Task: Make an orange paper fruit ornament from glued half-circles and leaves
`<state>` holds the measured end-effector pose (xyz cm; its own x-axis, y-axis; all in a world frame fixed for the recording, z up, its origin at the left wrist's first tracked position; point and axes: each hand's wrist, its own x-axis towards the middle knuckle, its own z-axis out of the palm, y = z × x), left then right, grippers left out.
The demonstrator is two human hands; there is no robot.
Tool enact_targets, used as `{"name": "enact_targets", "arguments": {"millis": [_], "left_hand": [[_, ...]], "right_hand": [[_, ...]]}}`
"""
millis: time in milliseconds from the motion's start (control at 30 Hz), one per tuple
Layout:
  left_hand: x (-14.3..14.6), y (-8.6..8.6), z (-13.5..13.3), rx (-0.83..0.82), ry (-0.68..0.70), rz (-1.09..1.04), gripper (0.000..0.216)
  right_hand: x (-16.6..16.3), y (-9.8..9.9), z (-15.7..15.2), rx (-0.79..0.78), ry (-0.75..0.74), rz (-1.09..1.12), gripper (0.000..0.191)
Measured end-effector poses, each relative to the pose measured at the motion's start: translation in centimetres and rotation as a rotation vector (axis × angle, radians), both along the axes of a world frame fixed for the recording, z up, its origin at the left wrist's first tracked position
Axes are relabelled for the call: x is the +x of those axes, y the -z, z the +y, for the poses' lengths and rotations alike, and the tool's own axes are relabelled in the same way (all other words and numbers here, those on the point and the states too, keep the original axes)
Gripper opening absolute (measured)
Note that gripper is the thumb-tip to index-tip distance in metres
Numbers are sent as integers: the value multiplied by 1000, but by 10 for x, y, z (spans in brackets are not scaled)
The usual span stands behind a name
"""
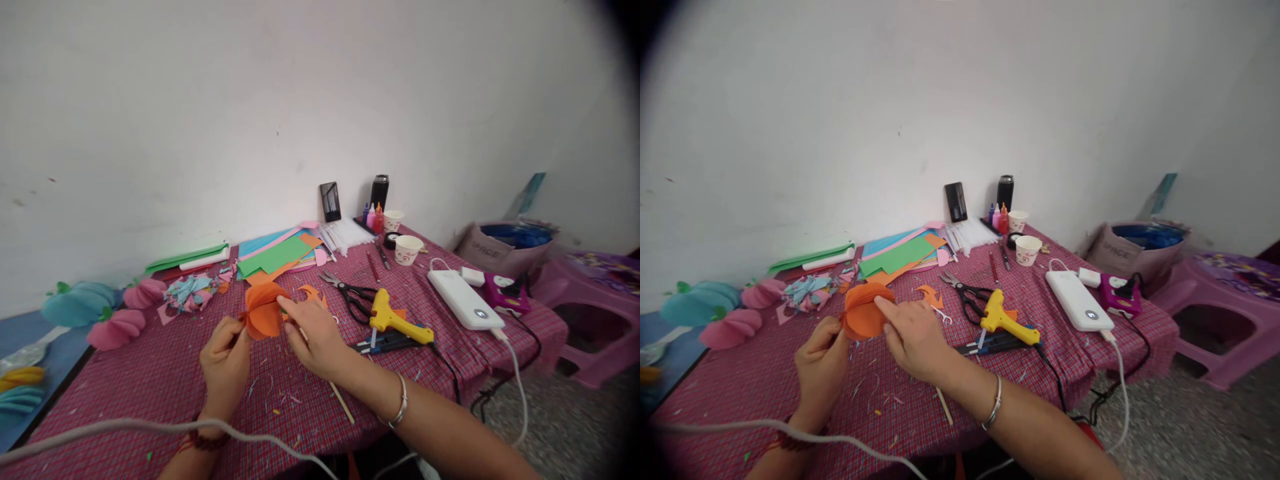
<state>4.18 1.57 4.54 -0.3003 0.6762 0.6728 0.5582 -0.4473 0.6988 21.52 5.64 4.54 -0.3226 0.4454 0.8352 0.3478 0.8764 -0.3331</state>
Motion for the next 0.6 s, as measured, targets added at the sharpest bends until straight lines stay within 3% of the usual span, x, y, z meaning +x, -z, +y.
{"name": "enact_targets", "arguments": {"millis": [267, 600], "left_hand": [[0, 2, 1, -8, 6, -26, 25], [2, 1, 2, -1, -32, -35, 30]], "right_hand": [[0, 1, -2, 11, 1, -32, 40], [-1, 4, -1, 80, -4, 25, 22]]}}
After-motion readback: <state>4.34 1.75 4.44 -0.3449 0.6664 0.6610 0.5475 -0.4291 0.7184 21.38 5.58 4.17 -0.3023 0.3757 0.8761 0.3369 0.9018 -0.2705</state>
